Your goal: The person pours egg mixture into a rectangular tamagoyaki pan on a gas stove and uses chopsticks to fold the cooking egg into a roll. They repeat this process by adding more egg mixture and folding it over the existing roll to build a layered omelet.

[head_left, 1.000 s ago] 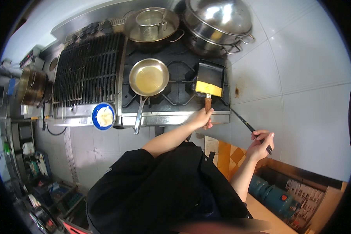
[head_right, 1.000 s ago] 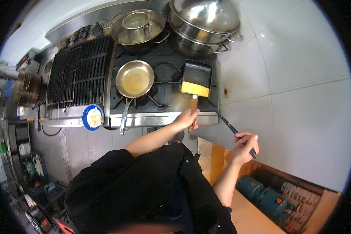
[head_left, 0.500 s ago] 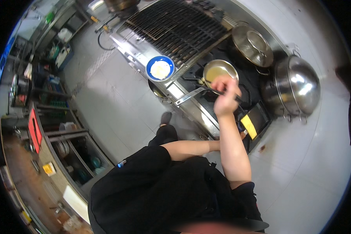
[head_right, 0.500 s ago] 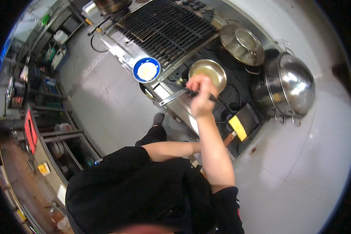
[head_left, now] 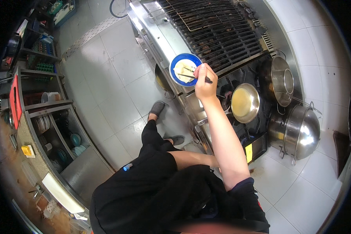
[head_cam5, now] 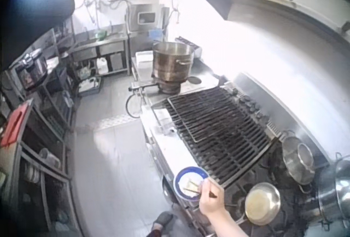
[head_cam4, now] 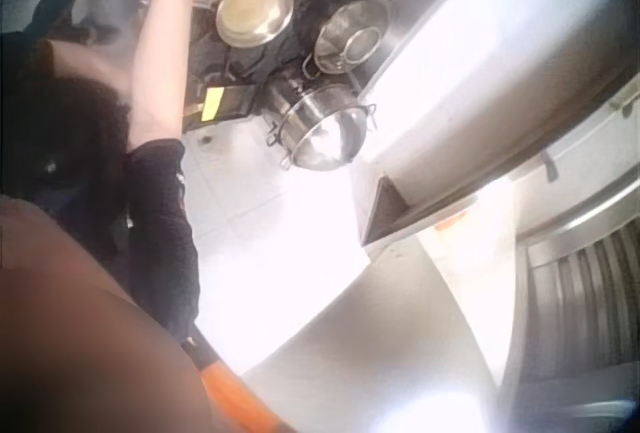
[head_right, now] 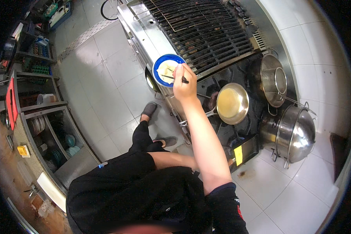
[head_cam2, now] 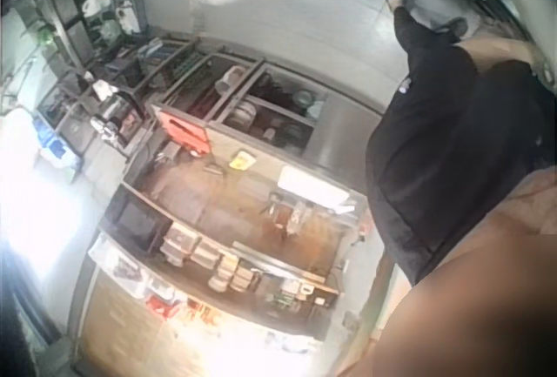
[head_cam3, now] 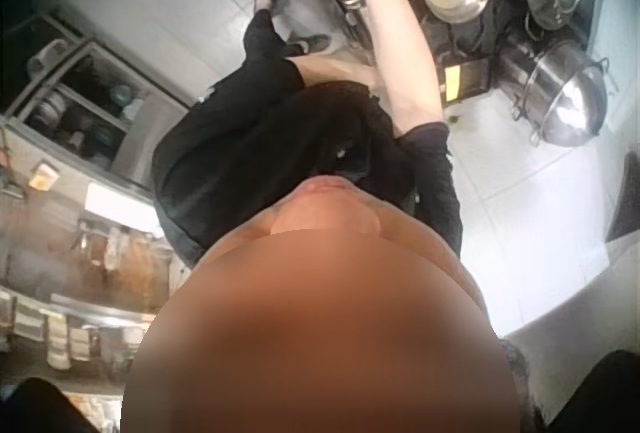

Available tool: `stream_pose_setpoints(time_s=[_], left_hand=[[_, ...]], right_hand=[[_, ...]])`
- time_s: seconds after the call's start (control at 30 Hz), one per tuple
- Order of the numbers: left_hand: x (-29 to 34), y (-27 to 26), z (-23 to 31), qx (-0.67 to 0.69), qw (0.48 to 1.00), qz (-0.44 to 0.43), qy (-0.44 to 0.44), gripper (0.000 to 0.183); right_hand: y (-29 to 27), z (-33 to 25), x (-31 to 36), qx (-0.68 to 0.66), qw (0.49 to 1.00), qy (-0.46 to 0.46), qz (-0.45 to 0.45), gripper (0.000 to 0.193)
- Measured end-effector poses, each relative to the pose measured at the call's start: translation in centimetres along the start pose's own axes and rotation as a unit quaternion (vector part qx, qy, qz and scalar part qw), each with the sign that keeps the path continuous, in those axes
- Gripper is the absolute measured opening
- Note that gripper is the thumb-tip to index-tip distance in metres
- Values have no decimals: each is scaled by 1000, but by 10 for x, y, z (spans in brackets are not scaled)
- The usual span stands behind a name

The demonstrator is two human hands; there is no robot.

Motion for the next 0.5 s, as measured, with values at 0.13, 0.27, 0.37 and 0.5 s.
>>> stream_pose_setpoints(time_s=[0.13, 0.27, 0.37, 0.5], left_hand=[[-1, 2, 6, 10, 1000, -11, 7, 37], [1, 8, 8, 15, 1000, -18, 12, 38], [0, 6, 8, 23, 999, -24, 15, 38], [7, 10, 1, 21, 999, -34, 11, 38]], right_hand=[[1, 11, -3, 4, 998, -24, 51, 46], [-5, 30, -8, 24, 993, 14, 117, 57], [-12, 35, -9, 17, 986, 52, 157, 64], [-27, 29, -9, -20, 968, 100, 231, 66]])
Point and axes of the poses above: each hand's wrist, its own x-axis away from the middle knuckle, its own y-axis out of the palm, z = x × y, the point moved 3 cm from there along -x, towards the middle knuckle, and after that the axes turned 12 degrees about -y, right-handed, at the moved point
